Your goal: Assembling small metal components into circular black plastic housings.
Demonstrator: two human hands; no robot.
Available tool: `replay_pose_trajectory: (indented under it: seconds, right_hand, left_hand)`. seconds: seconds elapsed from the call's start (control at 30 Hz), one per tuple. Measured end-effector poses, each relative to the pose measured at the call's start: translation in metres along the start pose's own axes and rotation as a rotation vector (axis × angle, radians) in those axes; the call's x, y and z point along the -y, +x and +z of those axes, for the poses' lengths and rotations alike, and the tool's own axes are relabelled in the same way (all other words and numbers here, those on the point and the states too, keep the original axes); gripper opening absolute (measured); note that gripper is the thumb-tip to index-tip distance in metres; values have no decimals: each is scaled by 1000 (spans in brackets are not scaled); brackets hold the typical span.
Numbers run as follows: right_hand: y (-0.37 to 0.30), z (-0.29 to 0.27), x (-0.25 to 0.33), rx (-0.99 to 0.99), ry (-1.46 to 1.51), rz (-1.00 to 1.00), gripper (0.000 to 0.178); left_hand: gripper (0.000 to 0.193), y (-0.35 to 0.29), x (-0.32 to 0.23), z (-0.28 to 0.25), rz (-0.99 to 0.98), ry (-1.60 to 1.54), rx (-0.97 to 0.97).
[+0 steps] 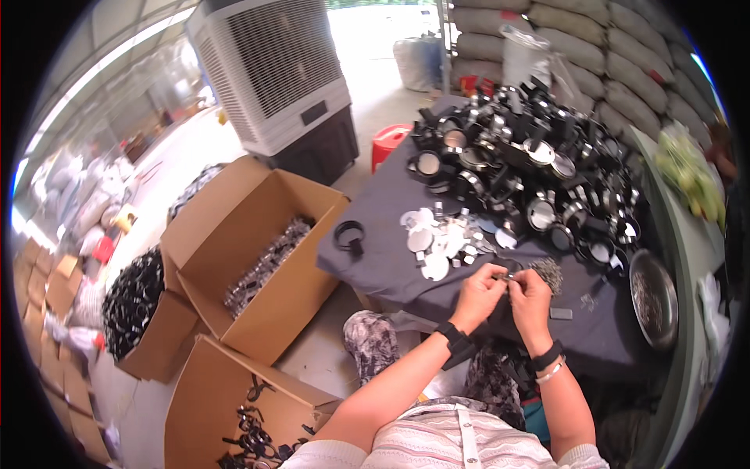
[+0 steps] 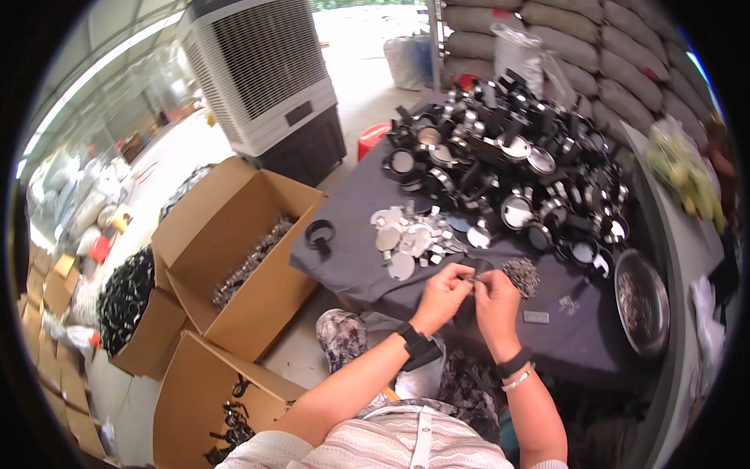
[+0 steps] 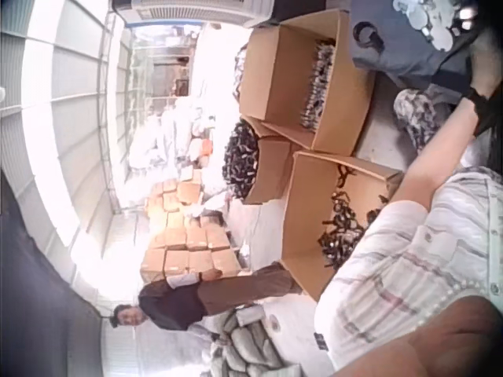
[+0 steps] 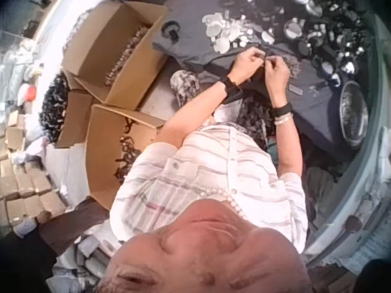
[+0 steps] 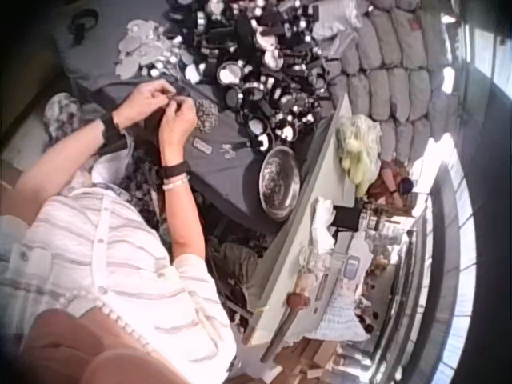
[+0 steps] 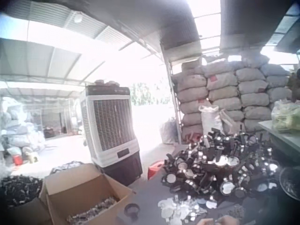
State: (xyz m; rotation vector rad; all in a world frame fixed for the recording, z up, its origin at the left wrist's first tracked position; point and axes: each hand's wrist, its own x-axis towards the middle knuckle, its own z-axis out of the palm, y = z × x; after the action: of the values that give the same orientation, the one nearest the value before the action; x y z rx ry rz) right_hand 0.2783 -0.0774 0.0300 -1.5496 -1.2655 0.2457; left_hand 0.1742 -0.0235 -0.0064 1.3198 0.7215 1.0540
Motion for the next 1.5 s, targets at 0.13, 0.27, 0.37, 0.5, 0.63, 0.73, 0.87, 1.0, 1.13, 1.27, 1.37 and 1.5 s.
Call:
replay_pose_trajectory:
  seconds: [0.13, 0.27, 0.37, 0.5, 0.63, 0.73, 0.87, 1.0, 1.13, 1.27, 1.37, 1.5]
  right_hand:
    - [8, 8, 11, 135, 283, 263, 6]
    - [9, 8, 8, 164, 380, 366, 8]
    - [4, 14, 4, 137, 334, 256, 6]
    - [2, 6, 1, 110, 361, 258, 4]
    - [-2, -13, 0, 215, 59, 39, 11]
    - [-4, -42, 3, 179, -90, -37, 7]
    - [15, -109, -30, 88, -400, -219, 4]
    - [25, -165, -68, 205, -808, -226, 8]
    - [31, -149, -70, 449, -882, -365, 9]
    - [25, -150, -52, 573, -1065, -457, 10]
    - [15, -160, -62, 584, -1185, -590, 3]
    - [17, -146, -58, 630, -1326, -713, 4]
  left_hand:
    - [14, -1, -2, -18, 18, -6, -27]
    - [15, -3, -6, -19, -18, 3, 3]
    - [15, 1, 1, -23, 11, 6, -13]
    - [13, 0, -4, -9, -8, -23, -55]
    - [13, 0, -14, -8, 39, 90, -76]
    - [12, 1, -12, -28, -62, 41, -56]
    - [13, 7, -7, -19, -72, -59, -11]
    - [14, 12, -6, -9, -92, -66, 48]
    - [15, 11, -15, -31, -96, -24, 0]
    - [10, 4, -23, -21, 25, 128, -6]
    - [16, 3, -5, -8, -3, -10, 18]
    - [12, -2, 3, -21, -62, -61, 18]
